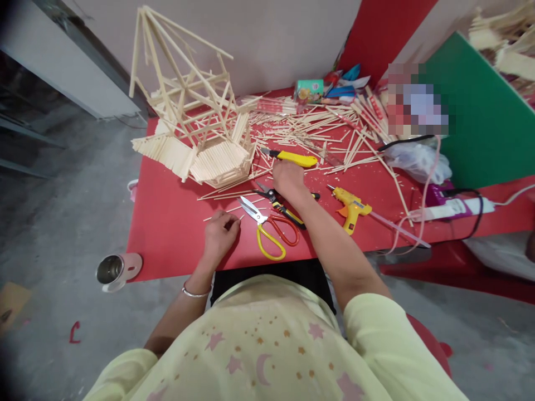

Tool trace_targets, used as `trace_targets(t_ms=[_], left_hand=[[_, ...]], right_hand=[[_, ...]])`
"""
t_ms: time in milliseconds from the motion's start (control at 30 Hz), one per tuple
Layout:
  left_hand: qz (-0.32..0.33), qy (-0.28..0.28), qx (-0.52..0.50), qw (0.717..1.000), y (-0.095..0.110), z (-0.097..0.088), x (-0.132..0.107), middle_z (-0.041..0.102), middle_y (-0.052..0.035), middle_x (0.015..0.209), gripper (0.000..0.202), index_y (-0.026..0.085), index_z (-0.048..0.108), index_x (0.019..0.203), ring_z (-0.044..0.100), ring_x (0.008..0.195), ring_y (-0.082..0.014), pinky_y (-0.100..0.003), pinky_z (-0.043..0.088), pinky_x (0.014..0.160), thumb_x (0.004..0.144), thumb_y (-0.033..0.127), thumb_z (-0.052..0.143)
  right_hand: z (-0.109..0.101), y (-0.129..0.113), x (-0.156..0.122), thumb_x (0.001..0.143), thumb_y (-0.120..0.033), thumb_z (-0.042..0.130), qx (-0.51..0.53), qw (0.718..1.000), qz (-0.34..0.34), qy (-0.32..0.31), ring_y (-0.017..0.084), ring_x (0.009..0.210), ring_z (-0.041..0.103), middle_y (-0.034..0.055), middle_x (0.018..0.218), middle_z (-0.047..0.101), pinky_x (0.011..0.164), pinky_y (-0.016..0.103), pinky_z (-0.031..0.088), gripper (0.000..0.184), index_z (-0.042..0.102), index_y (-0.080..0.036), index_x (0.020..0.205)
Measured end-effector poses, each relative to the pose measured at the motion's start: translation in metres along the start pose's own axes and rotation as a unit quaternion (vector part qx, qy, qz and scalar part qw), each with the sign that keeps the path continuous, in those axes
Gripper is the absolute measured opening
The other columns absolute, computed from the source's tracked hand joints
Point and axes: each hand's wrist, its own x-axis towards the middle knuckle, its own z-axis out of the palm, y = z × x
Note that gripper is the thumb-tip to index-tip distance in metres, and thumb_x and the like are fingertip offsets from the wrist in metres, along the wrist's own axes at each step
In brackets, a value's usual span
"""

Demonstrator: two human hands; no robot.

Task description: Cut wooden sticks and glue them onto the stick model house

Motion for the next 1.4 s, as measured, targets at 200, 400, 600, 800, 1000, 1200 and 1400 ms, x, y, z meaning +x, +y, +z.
trace_targets(t_ms=[200,400,600,800,1000,1200,1400], left_hand=[[-0.016,0.021,0.035,0.999,0.001,-0.001,-0.007,0.062,-0.0057,0.078,0.017,0.018,0.069,0.073,0.058,0.072,-0.0183,-0.031,0.044,0.07,0.087,0.023,0.061],[0.007,-0.015,-0.016,1.0,-0.005,-0.011,-0.01,0.066,-0.0041,0.079,0.012,0.018,0.072,0.081,0.059,0.072,-0.0165,-0.03,0.047,0.071,0.085,0.018,0.061],[-0.004,-0.016,-0.016,1.0,-0.016,-0.015,-0.004,0.064,-0.0019,0.076,0.012,0.017,0.074,0.092,0.058,0.069,-0.0156,-0.03,0.047,0.072,0.083,0.019,0.067],[-0.005,-0.02,-0.02,1.0,-0.018,-0.011,-0.002,0.062,-0.0013,0.077,0.019,0.017,0.075,0.101,0.057,0.069,-0.0149,-0.03,0.047,0.072,0.083,0.019,0.068],[-0.008,-0.028,-0.016,0.999,-0.019,-0.01,-0.002,0.067,-0.0028,0.084,0.019,0.019,0.076,0.102,0.061,0.073,-0.0155,-0.03,0.05,0.076,0.086,0.018,0.067],[0.029,-0.049,-0.044,0.997,-0.027,-0.008,-0.01,0.071,-0.0021,0.093,0.02,0.023,0.077,0.106,0.063,0.073,-0.0135,-0.027,0.05,0.073,0.089,0.021,0.068],[0.039,-0.067,-0.034,0.996,-0.029,-0.009,-0.013,0.071,-0.0025,0.095,0.025,0.023,0.075,0.113,0.061,0.072,-0.0133,-0.027,0.05,0.073,0.089,0.025,0.069]], right_hand=[[-0.008,-0.025,-0.083,0.101,-0.024,0.043,0.121,0.992,-0.02,0.026,0.024,0.099,0.066,0.0099,0.108,0.072,0.082,0.031,0.045,0.024,0.066,-0.02,0.105],[0.027,-0.074,-0.143,0.106,-0.029,0.038,0.066,0.997,-0.036,-0.019,0.024,0.102,0.062,0.0136,0.109,0.068,0.072,0.03,0.041,0.031,0.065,-0.015,0.107],[0.043,-0.091,-0.134,0.105,-0.023,0.035,0.037,0.999,-0.04,0.005,0.026,0.104,0.06,0.0155,0.109,0.066,0.07,0.031,0.041,0.032,0.066,-0.014,0.109],[0.039,-0.076,-0.136,0.104,-0.034,0.046,0.032,0.997,-0.065,0.032,0.025,0.104,0.059,0.0117,0.112,0.066,0.072,0.032,0.04,0.027,0.068,-0.02,0.112],[0.048,-0.067,-0.138,0.103,-0.039,0.049,0.041,0.994,-0.079,0.059,0.025,0.099,0.057,0.0105,0.104,0.068,0.074,0.033,0.037,0.029,0.072,-0.02,0.106],[0.058,-0.064,-0.141,0.102,-0.032,0.052,0.088,0.985,-0.108,0.099,0.021,0.094,0.054,0.0053,0.096,0.067,0.072,0.031,0.034,0.025,0.077,-0.029,0.104],[0.065,-0.062,-0.154,0.103,-0.037,0.052,0.044,0.98,-0.08,0.178,0.018,0.084,0.053,0.0045,0.086,0.066,0.07,0.031,0.032,0.029,0.077,-0.023,0.098]])
